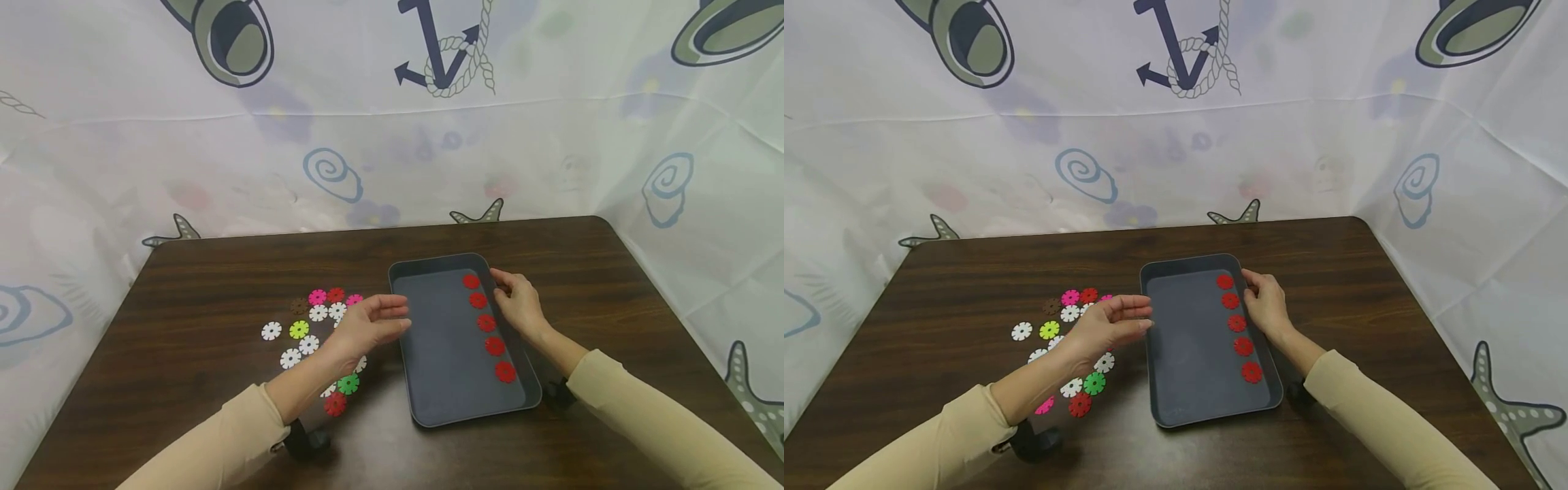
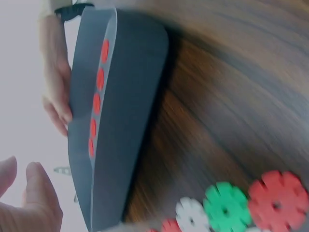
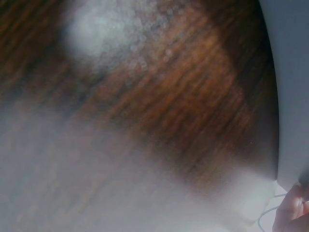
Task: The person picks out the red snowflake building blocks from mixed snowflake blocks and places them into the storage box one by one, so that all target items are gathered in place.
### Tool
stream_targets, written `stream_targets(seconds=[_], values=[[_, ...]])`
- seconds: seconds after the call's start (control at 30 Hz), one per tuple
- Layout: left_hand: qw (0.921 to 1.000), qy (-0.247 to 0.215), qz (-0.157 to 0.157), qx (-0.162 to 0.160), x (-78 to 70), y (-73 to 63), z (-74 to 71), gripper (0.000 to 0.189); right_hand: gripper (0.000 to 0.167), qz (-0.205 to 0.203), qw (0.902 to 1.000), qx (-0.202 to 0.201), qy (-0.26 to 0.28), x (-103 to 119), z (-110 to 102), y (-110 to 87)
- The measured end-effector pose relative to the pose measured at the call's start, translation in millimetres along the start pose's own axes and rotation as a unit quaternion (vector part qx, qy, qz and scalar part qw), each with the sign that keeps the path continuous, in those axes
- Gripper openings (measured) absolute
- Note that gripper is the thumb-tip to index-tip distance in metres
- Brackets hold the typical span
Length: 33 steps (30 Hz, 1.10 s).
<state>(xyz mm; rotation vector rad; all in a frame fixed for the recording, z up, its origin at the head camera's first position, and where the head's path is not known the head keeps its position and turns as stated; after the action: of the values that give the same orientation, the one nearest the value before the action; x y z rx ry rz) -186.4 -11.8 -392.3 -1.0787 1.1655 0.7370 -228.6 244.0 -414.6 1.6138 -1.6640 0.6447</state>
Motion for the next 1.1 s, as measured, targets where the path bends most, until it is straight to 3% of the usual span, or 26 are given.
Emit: stream_targets(seconds=[0.23,0.4,0.87,1.1], values=[[0.9988,0.032,0.0,-0.037,3.0,-8.1,-40.3,0.045,0.041,0.002,1.0,0.003,0.003,-1,1,0.3],[0.9982,0.038,-0.005,-0.047,9.8,-14.5,-59.1,0.048,0.041,0.002,1.0,0.005,0.004,-1,1,0.1],[0.9916,0.086,-0.033,-0.091,36.7,-28.6,-91.5,0.051,0.041,0.002,1.0,0.003,0.007,1,1,-0.6],[0.9913,0.09,-0.037,-0.088,48.5,-35.3,-102.6,0.054,0.041,0.002,1.0,0.002,0.003,-1,0,-0.2]])
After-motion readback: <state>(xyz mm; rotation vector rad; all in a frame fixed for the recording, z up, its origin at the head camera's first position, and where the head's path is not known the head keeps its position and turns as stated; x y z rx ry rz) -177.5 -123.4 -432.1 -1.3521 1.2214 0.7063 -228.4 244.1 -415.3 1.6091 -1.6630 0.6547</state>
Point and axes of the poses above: each hand's wrist, its own y-axis towards the middle knuckle, its own z-axis out of the palm, x = y × z, the point moved 9 cm from there along y, towards the middle knuckle, and after that the axes turned 2 degrees about -x, right-handed, at the moved point
